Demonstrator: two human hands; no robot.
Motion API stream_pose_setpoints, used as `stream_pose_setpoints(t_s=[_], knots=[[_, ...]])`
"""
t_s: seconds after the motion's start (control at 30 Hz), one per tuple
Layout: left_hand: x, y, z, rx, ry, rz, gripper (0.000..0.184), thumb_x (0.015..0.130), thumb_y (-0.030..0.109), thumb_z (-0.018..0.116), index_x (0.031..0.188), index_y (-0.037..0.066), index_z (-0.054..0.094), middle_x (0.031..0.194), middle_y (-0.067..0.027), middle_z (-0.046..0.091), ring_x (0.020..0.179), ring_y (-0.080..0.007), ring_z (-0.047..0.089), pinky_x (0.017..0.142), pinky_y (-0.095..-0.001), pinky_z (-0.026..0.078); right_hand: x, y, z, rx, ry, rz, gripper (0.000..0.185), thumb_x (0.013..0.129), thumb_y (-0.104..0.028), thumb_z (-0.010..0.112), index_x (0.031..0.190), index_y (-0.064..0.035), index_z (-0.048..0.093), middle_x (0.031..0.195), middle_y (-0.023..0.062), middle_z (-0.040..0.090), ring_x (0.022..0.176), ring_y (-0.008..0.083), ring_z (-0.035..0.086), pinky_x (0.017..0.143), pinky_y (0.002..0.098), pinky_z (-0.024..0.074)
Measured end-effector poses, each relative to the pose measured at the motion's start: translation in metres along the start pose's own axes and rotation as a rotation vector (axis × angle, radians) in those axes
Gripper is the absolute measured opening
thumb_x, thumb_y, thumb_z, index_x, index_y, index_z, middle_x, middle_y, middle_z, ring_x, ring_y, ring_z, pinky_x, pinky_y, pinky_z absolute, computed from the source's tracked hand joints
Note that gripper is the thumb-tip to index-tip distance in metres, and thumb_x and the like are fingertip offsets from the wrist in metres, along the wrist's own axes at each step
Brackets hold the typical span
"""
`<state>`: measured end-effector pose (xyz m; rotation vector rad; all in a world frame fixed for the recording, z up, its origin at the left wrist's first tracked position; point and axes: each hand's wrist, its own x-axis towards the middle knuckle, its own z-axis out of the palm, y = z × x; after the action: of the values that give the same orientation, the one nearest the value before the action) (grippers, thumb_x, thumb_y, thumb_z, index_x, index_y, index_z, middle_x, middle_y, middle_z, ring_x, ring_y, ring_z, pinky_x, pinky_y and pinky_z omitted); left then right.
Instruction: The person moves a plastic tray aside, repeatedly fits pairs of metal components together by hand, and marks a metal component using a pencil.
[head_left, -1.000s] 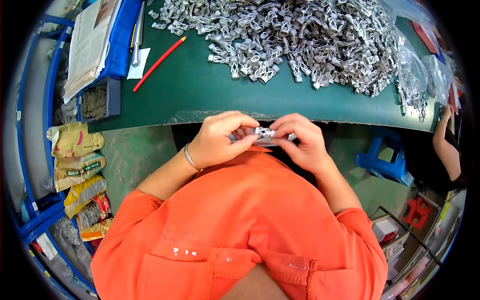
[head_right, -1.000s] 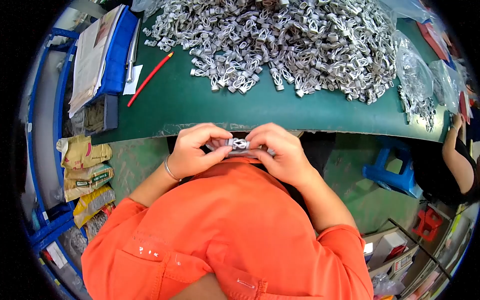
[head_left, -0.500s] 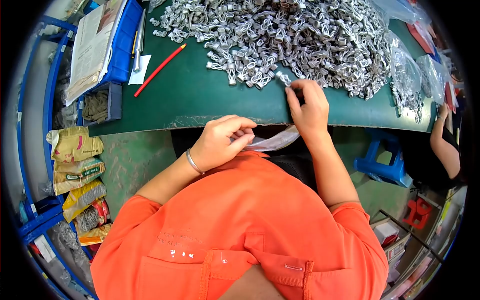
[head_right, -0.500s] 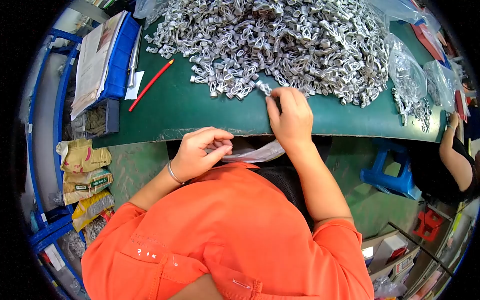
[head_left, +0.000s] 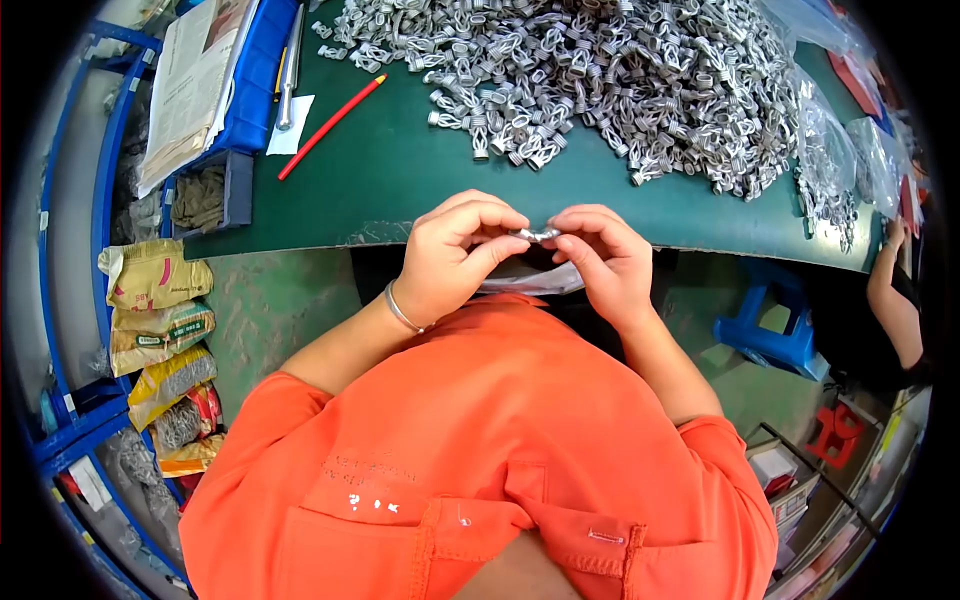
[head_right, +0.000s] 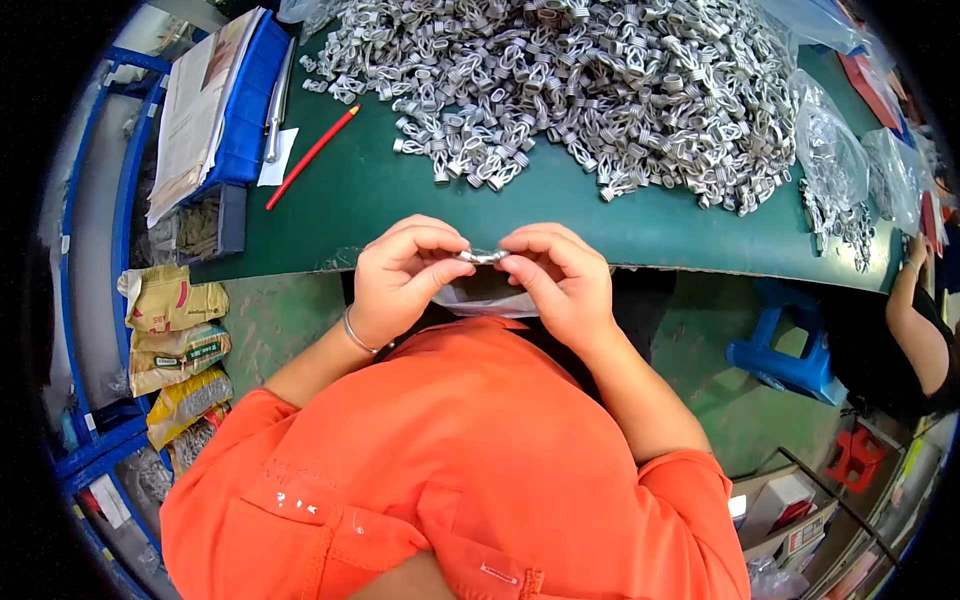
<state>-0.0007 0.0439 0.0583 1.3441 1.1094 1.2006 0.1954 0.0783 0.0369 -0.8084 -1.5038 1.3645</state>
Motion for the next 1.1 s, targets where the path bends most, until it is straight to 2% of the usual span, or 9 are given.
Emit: stream_pose_setpoints(t_s=[0.03, 0.23, 0.43, 0.67, 0.73, 0.87, 0.97, 1.0, 1.1], knots=[[0.001, 0.003, -0.001, 0.151, -0.015, 0.127, 0.018, 0.079, -0.008, 0.066, 0.096, -0.005, 0.062, 0.096, -0.0107, 0.060, 0.087, -0.0166, 0.063, 0.074, -0.0270, 0.055, -0.001, 0.003, -0.001, 0.093, -0.031, 0.053, 0.015, 0.082, 0.008, 0.062, 0.097, 0.0054, 0.061, 0.100, 0.0108, 0.059, 0.083, 0.0141, 0.062, 0.071, 0.0238, 0.0521], [-0.003, 0.005, 0.002, 0.152, -0.051, 0.161, 0.025, 0.072, -0.012, 0.070, 0.094, -0.004, 0.063, 0.099, -0.0112, 0.058, 0.087, -0.0163, 0.062, 0.077, -0.0271, 0.056, -0.007, 0.011, 0.003, 0.373, -0.046, 0.027, 0.019, 0.081, 0.012, 0.061, 0.096, 0.0032, 0.054, 0.105, 0.0122, 0.057, 0.086, 0.0137, 0.058, 0.076, 0.0248, 0.0500], [-0.008, -0.002, 0.003, 0.156, -0.027, 0.135, 0.024, 0.072, -0.013, 0.068, 0.094, -0.004, 0.062, 0.100, -0.0112, 0.058, 0.086, -0.0162, 0.063, 0.075, -0.0266, 0.056, -0.013, 0.004, 0.009, 0.139, 0.091, -0.193, 0.036, 0.075, 0.012, 0.067, 0.097, -0.0037, 0.043, 0.104, 0.0149, 0.058, 0.083, 0.0127, 0.058, 0.073, 0.0254, 0.0496], [-0.020, -0.009, -0.006, 0.409, -0.112, 0.121, 0.021, 0.071, -0.007, 0.071, 0.089, -0.002, 0.062, 0.091, -0.0110, 0.061, 0.075, -0.0171, 0.063, 0.065, -0.0259, 0.053, -0.017, -0.002, 0.006, -0.345, -0.093, -0.309, 0.022, 0.071, 0.004, 0.072, 0.082, -0.0029, 0.055, 0.090, 0.0129, 0.062, 0.076, 0.0250, 0.061, 0.067, 0.0300, 0.0500], [-0.020, -0.015, -0.011, 0.542, -0.147, 0.238, 0.019, 0.072, -0.004, 0.070, 0.088, 0.000, 0.062, 0.092, -0.0088, 0.061, 0.071, -0.0184, 0.061, 0.061, -0.0267, 0.052, -0.019, 0.004, 0.007, -0.456, -0.158, -0.315, 0.022, 0.070, 0.003, 0.072, 0.083, -0.0028, 0.056, 0.091, 0.0130, 0.060, 0.078, 0.0283, 0.059, 0.066, 0.0328, 0.0492], [-0.018, -0.010, -0.013, 0.493, -0.119, 0.135, 0.017, 0.072, -0.004, 0.069, 0.087, 0.002, 0.064, 0.090, -0.0091, 0.060, 0.071, -0.0190, 0.060, 0.060, -0.0280, 0.050, 0.004, -0.002, 0.007, -0.652, -0.147, -0.456, 0.020, 0.072, -0.001, 0.070, 0.088, -0.0035, 0.058, 0.091, 0.0115, 0.058, 0.078, 0.0298, 0.056, 0.069, 0.0367, 0.0468], [0.008, -0.008, -0.018, 0.615, 0.039, 0.388, 0.019, 0.072, -0.004, 0.070, 0.089, 0.001, 0.063, 0.091, -0.0096, 0.058, 0.064, -0.0173, 0.055, 0.055, -0.0261, 0.046, 0.039, 0.005, 0.008, -0.817, -0.007, -0.549, 0.026, 0.074, -0.004, 0.066, 0.099, -0.0035, 0.059, 0.099, 0.0121, 0.056, 0.086, 0.0314, 0.055, 0.075, 0.0399, 0.0441], [0.017, 0.001, -0.015, 0.612, 0.104, 0.247, 0.024, 0.072, -0.003, 0.069, 0.094, 0.001, 0.062, 0.094, -0.0106, 0.056, 0.067, -0.0182, 0.055, 0.059, -0.0267, 0.047, 0.053, 0.008, 0.013, -0.860, 0.054, -0.571, 0.029, 0.075, -0.004, 0.066, 0.103, -0.0035, 0.059, 0.102, 0.0124, 0.056, 0.089, 0.0314, 0.054, 0.077, 0.0399, 0.0441], [0.055, -0.006, -0.014, 0.808, 0.291, 0.372, 0.027, 0.072, -0.001, 0.070, 0.097, 0.000, 0.061, 0.097, -0.0109, 0.055, 0.075, -0.0202, 0.056, 0.065, -0.0290, 0.048, 0.082, 0.013, 0.023, -0.938, 0.089, -0.567, 0.033, 0.077, -0.006, 0.065, 0.109, -0.0045, 0.058, 0.105, 0.0114, 0.058, 0.090, 0.0312, 0.055, 0.078, 0.0403, 0.0448]])
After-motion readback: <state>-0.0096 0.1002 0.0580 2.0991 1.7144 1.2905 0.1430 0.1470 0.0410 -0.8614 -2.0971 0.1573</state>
